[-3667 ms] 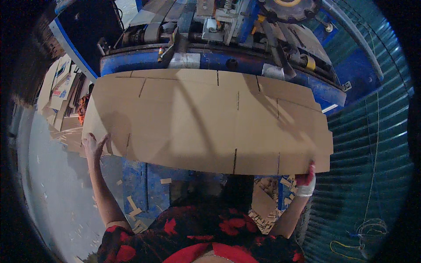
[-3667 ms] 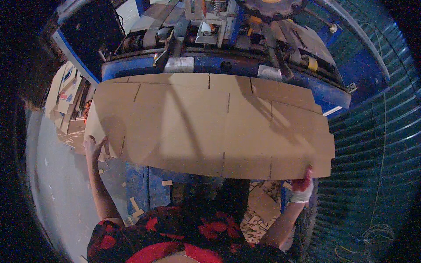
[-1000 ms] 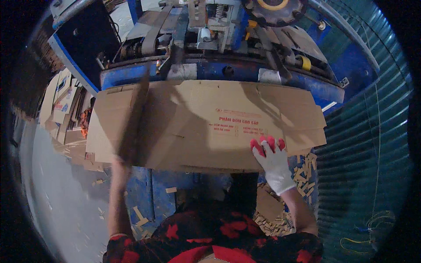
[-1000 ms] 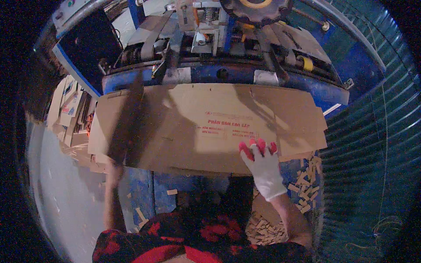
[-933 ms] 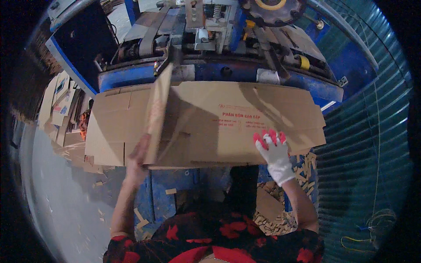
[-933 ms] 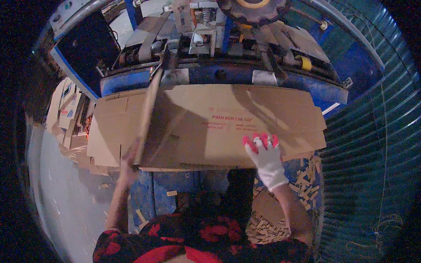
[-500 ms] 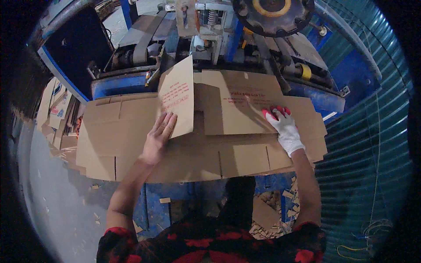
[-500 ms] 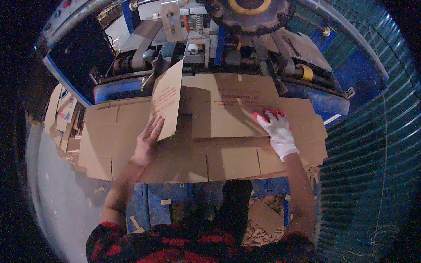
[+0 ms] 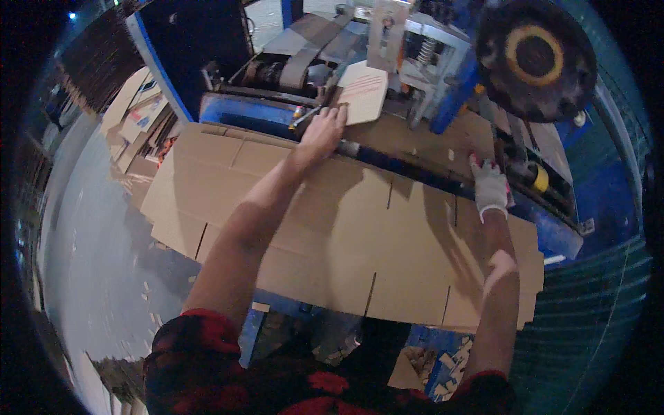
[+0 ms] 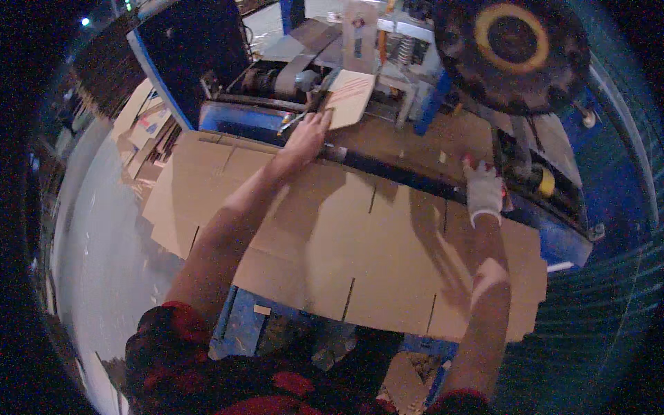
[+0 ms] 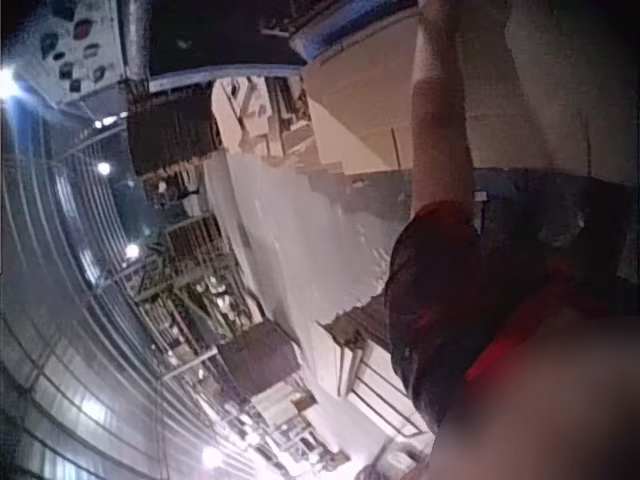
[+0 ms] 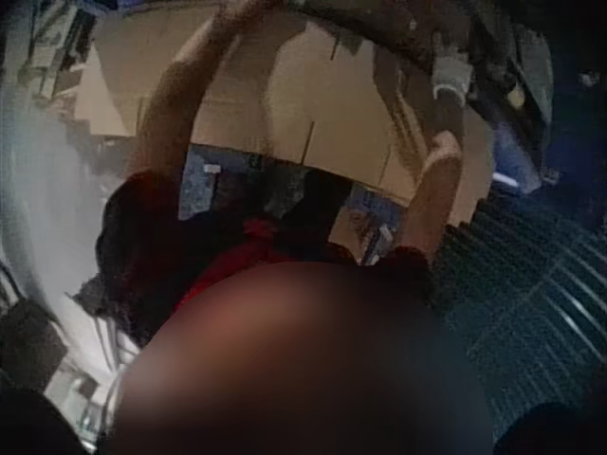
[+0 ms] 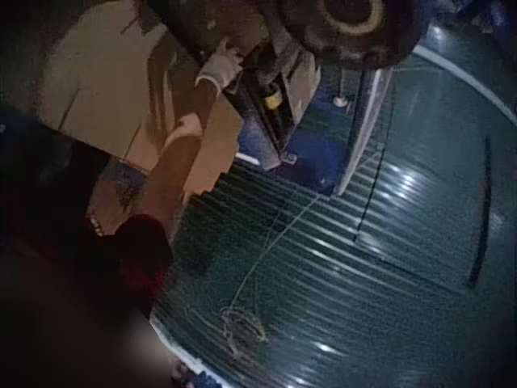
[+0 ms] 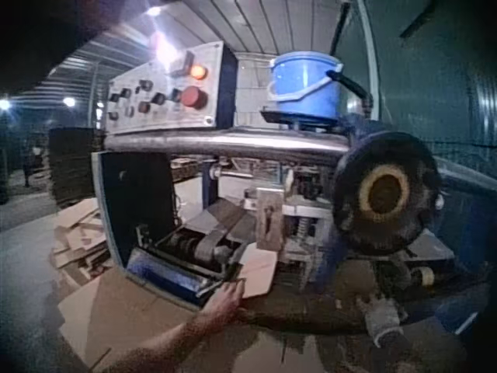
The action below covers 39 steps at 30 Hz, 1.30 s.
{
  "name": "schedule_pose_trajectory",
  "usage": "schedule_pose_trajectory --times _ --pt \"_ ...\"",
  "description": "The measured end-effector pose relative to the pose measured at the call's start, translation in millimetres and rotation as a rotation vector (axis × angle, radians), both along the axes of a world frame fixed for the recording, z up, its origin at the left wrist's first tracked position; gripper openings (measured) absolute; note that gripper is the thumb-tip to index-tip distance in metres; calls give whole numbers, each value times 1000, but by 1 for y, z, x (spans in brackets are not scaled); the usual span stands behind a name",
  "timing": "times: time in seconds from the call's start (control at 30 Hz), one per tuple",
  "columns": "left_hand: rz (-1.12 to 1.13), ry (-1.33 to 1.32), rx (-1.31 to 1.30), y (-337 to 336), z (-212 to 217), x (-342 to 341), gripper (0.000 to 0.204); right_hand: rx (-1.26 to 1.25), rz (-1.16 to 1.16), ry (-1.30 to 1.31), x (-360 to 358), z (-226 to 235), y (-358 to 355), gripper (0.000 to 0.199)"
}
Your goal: The person operates a cardboard box forming machine, feeding flat cardboard sheets into the machine and folding the formed boxes. The person wears gloves and handles multiple cardboard sheets in sequence, folding them into box shapes and stacking them.
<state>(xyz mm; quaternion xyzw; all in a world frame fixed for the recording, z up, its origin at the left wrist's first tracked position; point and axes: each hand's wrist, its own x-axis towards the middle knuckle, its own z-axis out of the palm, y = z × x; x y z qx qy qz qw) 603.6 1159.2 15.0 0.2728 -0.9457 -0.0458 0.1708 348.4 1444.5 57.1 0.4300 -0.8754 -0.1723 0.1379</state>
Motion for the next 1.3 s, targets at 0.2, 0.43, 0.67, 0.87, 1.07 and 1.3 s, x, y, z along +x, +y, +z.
schedule_pose_trajectory --times 0.2,0.43,0.67,0.87,1.07,1.3 --pt "-174 -1 -28 21 2 51 41 -354 91 -199 -2 8 41 50" --pt "975 -244 15 35 13 327 65 -429 -84 -333 99 -26 213 50" --pt "867 -137 232 56 -13 413 81 -372 -168 23 185 -13 300 50" --pt "877 -296 353 75 21 402 75 -802 143 -81 173 11 183 44" --pt "566 -67 114 84 48 398 56 -642 127 -501 156 11 78 37" --pt "549 -146 111 83 59 385 47 -745 -107 -808 171 4 142 31"
